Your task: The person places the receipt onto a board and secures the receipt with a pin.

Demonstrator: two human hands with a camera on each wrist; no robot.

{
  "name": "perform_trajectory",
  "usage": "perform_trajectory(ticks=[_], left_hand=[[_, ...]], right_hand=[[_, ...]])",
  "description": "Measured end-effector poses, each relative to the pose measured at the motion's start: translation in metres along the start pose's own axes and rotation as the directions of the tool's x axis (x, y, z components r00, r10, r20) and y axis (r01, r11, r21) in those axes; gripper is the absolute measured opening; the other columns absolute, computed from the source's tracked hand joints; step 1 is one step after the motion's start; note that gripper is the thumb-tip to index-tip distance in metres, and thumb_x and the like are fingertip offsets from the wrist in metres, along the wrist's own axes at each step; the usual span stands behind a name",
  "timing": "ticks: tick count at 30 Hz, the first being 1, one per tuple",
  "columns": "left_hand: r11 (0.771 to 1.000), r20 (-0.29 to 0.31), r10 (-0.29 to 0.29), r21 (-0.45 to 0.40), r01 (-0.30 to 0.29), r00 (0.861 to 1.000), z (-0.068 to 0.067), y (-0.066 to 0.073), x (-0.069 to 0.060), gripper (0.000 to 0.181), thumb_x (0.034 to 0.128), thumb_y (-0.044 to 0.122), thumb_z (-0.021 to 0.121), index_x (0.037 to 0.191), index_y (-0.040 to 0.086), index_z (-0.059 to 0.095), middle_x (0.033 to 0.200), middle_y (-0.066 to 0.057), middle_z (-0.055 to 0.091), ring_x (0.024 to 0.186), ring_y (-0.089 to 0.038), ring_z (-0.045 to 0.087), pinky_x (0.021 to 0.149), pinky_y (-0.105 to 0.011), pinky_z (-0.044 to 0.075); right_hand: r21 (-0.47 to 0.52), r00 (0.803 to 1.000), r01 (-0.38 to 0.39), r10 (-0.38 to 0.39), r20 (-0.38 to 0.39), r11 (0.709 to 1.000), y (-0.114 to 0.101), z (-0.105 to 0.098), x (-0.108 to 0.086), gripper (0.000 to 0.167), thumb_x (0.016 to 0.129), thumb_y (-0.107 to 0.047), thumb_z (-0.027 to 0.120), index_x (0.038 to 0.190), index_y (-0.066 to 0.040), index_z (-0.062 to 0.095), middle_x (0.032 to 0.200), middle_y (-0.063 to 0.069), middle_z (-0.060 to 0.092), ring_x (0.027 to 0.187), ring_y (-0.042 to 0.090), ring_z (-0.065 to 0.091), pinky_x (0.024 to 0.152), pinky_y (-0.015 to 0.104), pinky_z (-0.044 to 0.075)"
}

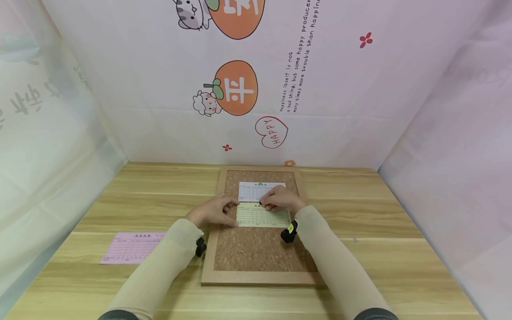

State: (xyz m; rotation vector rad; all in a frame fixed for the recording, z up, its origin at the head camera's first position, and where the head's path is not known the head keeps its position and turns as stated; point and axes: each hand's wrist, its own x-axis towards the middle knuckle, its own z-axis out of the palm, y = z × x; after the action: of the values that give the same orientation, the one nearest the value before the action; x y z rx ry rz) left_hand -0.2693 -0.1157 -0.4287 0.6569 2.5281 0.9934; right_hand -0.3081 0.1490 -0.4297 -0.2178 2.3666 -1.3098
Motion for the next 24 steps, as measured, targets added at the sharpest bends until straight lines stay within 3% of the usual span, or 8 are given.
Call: perform_trajectory(ticks=[24], left_hand=[[1.000, 0.002, -0.007, 0.008, 0.007, 1.000, 0.0006, -0.0014, 0.0005, 0.072, 0.0798, 0.023, 0.087, 0.140, 0.003, 0.054, 0.121, -0.009, 0.049, 0.105, -0.022, 0.047, 0.094, -0.040, 0.045]], right_hand=[[-0.020, 1.000, 0.011, -0.011, -0.001, 1.000, 0.0019, 0.0011, 0.0024, 0.019, 0.096, -0.014, 0.067, 0.107, 0.000, 0.073, 0.084, 0.007, 0.068, 0.071, 0.014, 0.061, 0.066, 0.026, 0.053]])
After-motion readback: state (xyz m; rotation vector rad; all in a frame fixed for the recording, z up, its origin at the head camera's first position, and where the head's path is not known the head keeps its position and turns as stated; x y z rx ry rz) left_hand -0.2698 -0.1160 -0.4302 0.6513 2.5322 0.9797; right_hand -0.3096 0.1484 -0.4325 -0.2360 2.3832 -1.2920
